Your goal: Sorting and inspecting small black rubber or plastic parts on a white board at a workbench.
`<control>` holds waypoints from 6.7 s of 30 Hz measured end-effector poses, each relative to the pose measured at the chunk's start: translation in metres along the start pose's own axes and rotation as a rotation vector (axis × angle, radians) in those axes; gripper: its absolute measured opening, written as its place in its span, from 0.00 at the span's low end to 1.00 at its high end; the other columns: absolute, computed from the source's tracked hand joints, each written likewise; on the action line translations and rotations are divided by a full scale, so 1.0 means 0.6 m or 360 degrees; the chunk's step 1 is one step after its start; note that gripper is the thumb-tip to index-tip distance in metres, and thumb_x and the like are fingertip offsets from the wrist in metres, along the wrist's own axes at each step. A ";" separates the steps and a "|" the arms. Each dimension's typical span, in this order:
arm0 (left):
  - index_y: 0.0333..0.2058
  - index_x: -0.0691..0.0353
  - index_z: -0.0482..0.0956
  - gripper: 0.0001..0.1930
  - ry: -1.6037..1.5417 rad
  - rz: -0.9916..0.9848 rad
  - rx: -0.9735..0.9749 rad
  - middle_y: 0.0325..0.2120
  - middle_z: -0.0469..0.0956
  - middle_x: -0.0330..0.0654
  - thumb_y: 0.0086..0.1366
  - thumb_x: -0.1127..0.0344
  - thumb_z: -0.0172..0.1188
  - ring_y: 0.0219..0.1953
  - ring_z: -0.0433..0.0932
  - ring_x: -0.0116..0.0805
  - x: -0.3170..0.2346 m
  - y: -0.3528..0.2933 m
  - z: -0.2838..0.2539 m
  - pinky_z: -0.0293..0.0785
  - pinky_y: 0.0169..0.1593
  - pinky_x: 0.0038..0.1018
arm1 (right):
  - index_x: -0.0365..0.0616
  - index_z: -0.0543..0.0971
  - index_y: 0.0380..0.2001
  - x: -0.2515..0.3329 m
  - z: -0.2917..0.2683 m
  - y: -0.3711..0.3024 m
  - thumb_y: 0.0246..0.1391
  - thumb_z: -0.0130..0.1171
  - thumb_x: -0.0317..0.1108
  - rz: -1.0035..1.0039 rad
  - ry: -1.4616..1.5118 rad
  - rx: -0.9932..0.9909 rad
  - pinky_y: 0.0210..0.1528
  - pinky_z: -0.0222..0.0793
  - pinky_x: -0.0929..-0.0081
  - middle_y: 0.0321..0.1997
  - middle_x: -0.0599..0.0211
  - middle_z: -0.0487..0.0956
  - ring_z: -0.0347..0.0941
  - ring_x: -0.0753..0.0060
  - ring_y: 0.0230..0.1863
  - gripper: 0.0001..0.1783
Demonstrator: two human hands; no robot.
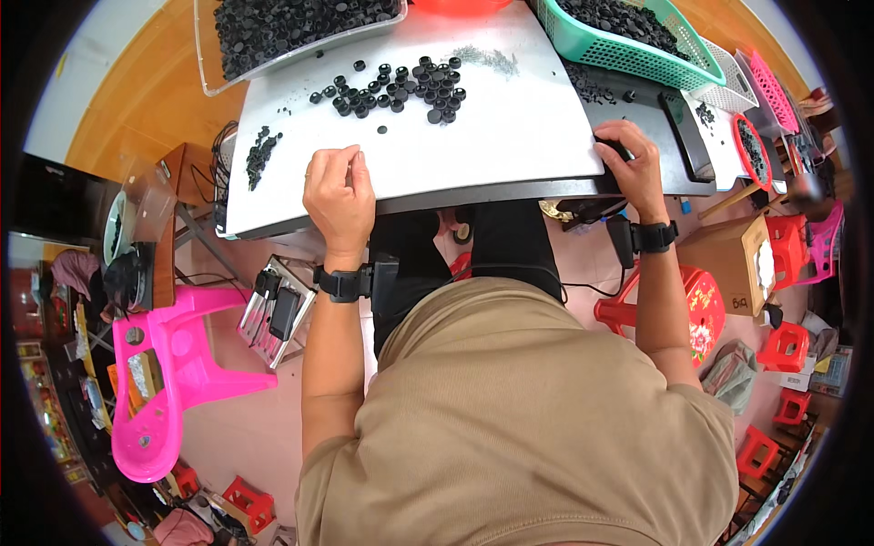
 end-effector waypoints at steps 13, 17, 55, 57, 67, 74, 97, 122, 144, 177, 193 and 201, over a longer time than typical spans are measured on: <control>0.29 0.65 0.78 0.03 0.0005 -0.0052 0.0010 0.24 0.73 0.41 0.54 0.76 0.59 0.23 0.73 0.32 0.001 0.000 0.003 0.69 0.28 0.25 | 0.34 0.76 0.28 0.003 -0.001 0.001 0.43 0.60 0.25 0.0035 0.0011 0.0000 0.43 0.67 0.72 0.33 0.59 0.78 0.74 0.62 0.38 0.07; 0.30 0.66 0.79 0.04 0.0055 -0.0003 0.0025 0.24 0.74 0.40 0.55 0.77 0.58 0.22 0.73 0.28 -0.001 0.002 0.004 0.70 0.26 0.22 | 0.34 0.76 0.28 0.000 0.000 0.001 0.43 0.61 0.25 0.0022 -0.0009 -0.0004 0.43 0.67 0.72 0.33 0.59 0.78 0.74 0.61 0.38 0.08; 0.27 0.63 0.77 0.02 0.0042 -0.0034 0.0046 0.24 0.73 0.43 0.53 0.74 0.58 0.28 0.73 0.42 0.004 0.005 -0.001 0.69 0.32 0.33 | 0.36 0.75 0.24 0.003 0.000 0.006 0.42 0.60 0.26 -0.0045 -0.0003 -0.0046 0.37 0.67 0.72 0.28 0.61 0.76 0.72 0.63 0.32 0.06; 0.26 0.63 0.76 0.01 -0.0015 -0.0069 0.0056 0.24 0.72 0.44 0.53 0.74 0.58 0.29 0.73 0.44 0.003 0.003 0.001 0.69 0.33 0.34 | 0.36 0.74 0.24 0.003 -0.002 0.004 0.42 0.60 0.26 -0.0033 -0.0009 -0.0006 0.38 0.66 0.72 0.28 0.61 0.76 0.72 0.63 0.33 0.06; 0.29 0.64 0.77 0.05 -0.0385 -0.0370 0.0151 0.25 0.72 0.42 0.51 0.76 0.59 0.26 0.72 0.37 0.003 0.006 -0.023 0.69 0.30 0.28 | 0.34 0.75 0.26 0.141 -0.028 0.120 0.41 0.63 0.23 0.0092 0.0097 0.0197 0.32 0.68 0.80 0.25 0.64 0.75 0.72 0.74 0.27 0.08; 0.39 0.67 0.77 0.11 -0.1117 -0.0670 0.0111 0.31 0.73 0.37 0.55 0.77 0.59 0.28 0.71 0.21 0.030 0.138 -0.058 0.68 0.34 0.16 | 0.35 0.76 0.34 0.264 0.029 0.298 0.47 0.61 0.27 -0.0307 0.0384 0.0628 0.38 0.70 0.77 0.31 0.63 0.76 0.74 0.72 0.34 0.10; 0.62 0.55 0.49 0.30 -0.2056 -0.2048 0.0124 0.60 0.55 0.52 0.67 0.49 0.46 0.58 0.60 0.55 0.177 0.394 0.189 0.53 0.55 0.64 | 0.46 0.65 0.57 0.194 0.411 0.595 0.58 0.43 0.56 -0.0012 -0.0224 0.0734 0.61 0.50 0.52 0.56 0.45 0.63 0.59 0.42 0.59 0.31; 0.45 0.67 0.73 0.16 -0.2469 -0.1334 -0.0769 0.42 0.73 0.41 0.62 0.63 0.51 0.42 0.73 0.30 0.019 0.341 0.073 0.71 0.46 0.25 | 0.48 0.78 0.39 0.315 0.293 0.432 0.50 0.54 0.46 -0.0213 0.0437 -0.0300 0.40 0.69 0.60 0.38 0.56 0.74 0.71 0.50 0.40 0.18; 0.46 0.68 0.72 0.16 -0.1650 -0.1342 -0.0822 0.44 0.68 0.43 0.65 0.62 0.51 0.44 0.70 0.31 0.025 0.113 0.115 0.70 0.48 0.26 | 0.47 0.77 0.38 0.228 0.372 0.231 0.54 0.50 0.40 -0.0280 0.0273 -0.0195 0.39 0.69 0.67 0.41 0.66 0.73 0.68 0.59 0.41 0.13; 0.58 0.68 0.61 0.22 -0.1120 -0.1045 -0.0345 0.57 0.64 0.48 0.71 0.60 0.37 0.61 0.58 0.35 0.074 0.060 -0.006 0.48 0.63 0.35 | 0.40 0.75 0.43 0.199 0.288 0.249 0.53 0.52 0.26 -0.0153 0.0421 0.0315 0.47 0.67 0.63 0.44 0.55 0.74 0.70 0.50 0.45 0.14; 0.64 0.50 0.50 0.41 0.0493 -0.0101 0.0944 0.64 0.40 0.57 0.55 0.55 0.62 0.65 0.41 0.60 0.023 0.067 0.022 0.43 0.62 0.50 | 0.41 0.77 0.36 0.226 0.245 0.144 0.37 0.65 0.29 -0.0681 -0.0029 0.0826 0.39 0.71 0.67 0.40 0.61 0.72 0.67 0.59 0.44 0.18; 0.64 0.56 0.50 0.42 0.0454 -0.0228 0.0809 0.63 0.44 0.60 0.55 0.51 0.62 0.64 0.45 0.60 0.043 0.082 0.035 0.45 0.63 0.47 | 0.40 0.77 0.36 0.197 0.240 0.159 0.40 0.62 0.27 -0.0674 0.0056 0.0706 0.43 0.70 0.68 0.45 0.58 0.73 0.68 0.58 0.47 0.15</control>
Point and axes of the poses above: each hand's wrist, its own y-axis towards the middle knuckle, its own z-axis out of the palm, x = y × z, the point moved 3 cm from there along y, towards the middle knuckle
